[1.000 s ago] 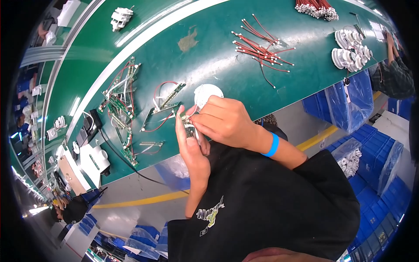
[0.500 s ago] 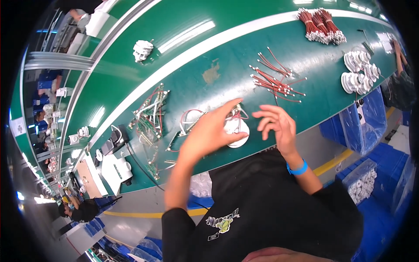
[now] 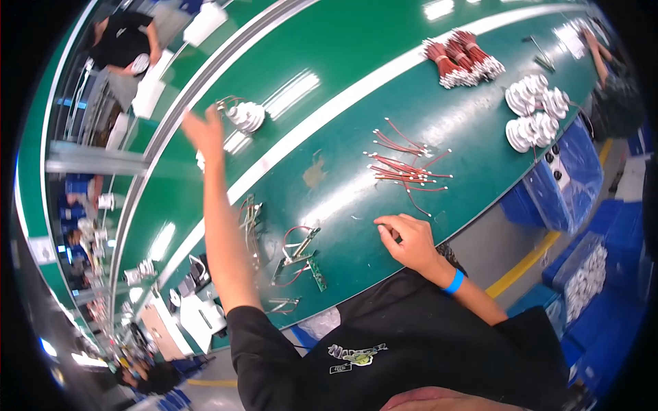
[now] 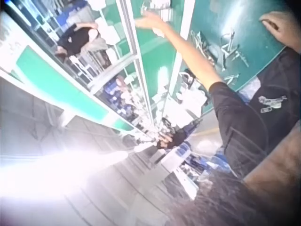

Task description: Assembling the internal components of light bulbs on a production line.

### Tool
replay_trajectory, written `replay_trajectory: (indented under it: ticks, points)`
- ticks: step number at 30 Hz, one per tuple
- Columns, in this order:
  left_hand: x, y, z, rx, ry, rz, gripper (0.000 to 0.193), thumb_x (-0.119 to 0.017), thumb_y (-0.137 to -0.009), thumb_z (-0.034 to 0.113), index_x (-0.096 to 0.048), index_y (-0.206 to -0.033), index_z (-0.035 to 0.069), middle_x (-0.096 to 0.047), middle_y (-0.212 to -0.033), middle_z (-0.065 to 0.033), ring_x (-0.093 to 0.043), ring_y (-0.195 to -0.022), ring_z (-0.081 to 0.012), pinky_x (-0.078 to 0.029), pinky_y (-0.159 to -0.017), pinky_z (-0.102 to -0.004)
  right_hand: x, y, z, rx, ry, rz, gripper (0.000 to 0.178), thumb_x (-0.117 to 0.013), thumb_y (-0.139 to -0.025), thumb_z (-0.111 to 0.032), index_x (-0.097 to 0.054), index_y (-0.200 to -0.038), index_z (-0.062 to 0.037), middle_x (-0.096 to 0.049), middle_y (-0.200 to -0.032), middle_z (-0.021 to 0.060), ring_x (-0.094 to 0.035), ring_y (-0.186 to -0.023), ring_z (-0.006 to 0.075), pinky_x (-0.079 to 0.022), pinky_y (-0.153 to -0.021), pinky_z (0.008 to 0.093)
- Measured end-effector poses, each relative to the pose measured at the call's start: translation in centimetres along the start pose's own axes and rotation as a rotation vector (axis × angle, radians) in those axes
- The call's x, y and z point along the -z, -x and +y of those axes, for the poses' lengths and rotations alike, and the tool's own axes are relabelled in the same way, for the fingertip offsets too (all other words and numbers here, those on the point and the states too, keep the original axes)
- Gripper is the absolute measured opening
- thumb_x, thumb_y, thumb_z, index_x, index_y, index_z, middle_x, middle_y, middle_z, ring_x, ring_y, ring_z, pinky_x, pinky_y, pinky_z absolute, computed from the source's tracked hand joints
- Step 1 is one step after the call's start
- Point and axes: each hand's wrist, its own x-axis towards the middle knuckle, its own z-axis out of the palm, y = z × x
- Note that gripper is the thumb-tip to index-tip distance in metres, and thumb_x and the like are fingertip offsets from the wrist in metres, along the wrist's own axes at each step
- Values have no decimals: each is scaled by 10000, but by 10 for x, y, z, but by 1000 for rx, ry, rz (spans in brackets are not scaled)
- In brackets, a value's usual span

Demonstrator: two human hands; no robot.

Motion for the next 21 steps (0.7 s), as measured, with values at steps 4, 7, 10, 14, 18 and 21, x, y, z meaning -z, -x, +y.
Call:
replay_trajectory:
  ticks: [4,7,10,14,18,21]
  points:
    - [48,9,-138,-78,-477,-507,628,-686,-769,239,-523,-1362,114,-378,-1458,-233,-397,-1316,-422,-382,-1077,-477,-3,-2,-2,89,-54,-28,127,-680,-814,-68,-684,-941,-66,-645,-724,92,-619,-607,254,-483,-542,352]
    - [50,27,-90,1,-562,-750,578,-707,-712,184,-592,-1278,207,-457,-1404,-137,-457,-1257,-384,-461,-1006,-461,4,0,4,71,-14,40,120,-685,-810,-48,-693,-929,-64,-633,-700,79,-609,-599,228,-476,-537,338]
    - [79,37,-91,-23,-639,-664,528,-740,-700,210,-600,-1207,170,-551,-1260,-144,-521,-1174,-385,-510,-901,-478,4,-1,-2,-4,-58,-45,106,-684,-825,-87,-695,-923,-50,-641,-711,87,-620,-616,233,-489,-568,346]
    - [130,34,-72,247,-547,-766,627,-803,-691,388,-563,-1230,175,-655,-1124,-201,-642,-1009,-395,-510,-849,-465,31,-24,-9,-304,-318,-451,181,-664,-849,-195,-691,-931,-36,-688,-814,132,-670,-712,279,-531,-680,372]
    - [175,55,-25,477,-135,-214,745,-755,-762,560,-538,-1257,47,-642,-1116,-204,-669,-944,-311,-530,-777,-392,61,-88,-1,-190,55,-281,152,-643,-859,-169,-664,-859,-18,-684,-762,124,-668,-705,238,-521,-644,350]
    - [199,104,-41,859,734,-225,680,-645,-904,491,-447,-1364,31,-598,-1136,-147,-659,-947,-271,-591,-768,-375,53,-143,41,201,482,132,147,-638,-871,-173,-640,-852,-27,-649,-818,139,-625,-828,324,-503,-723,417]
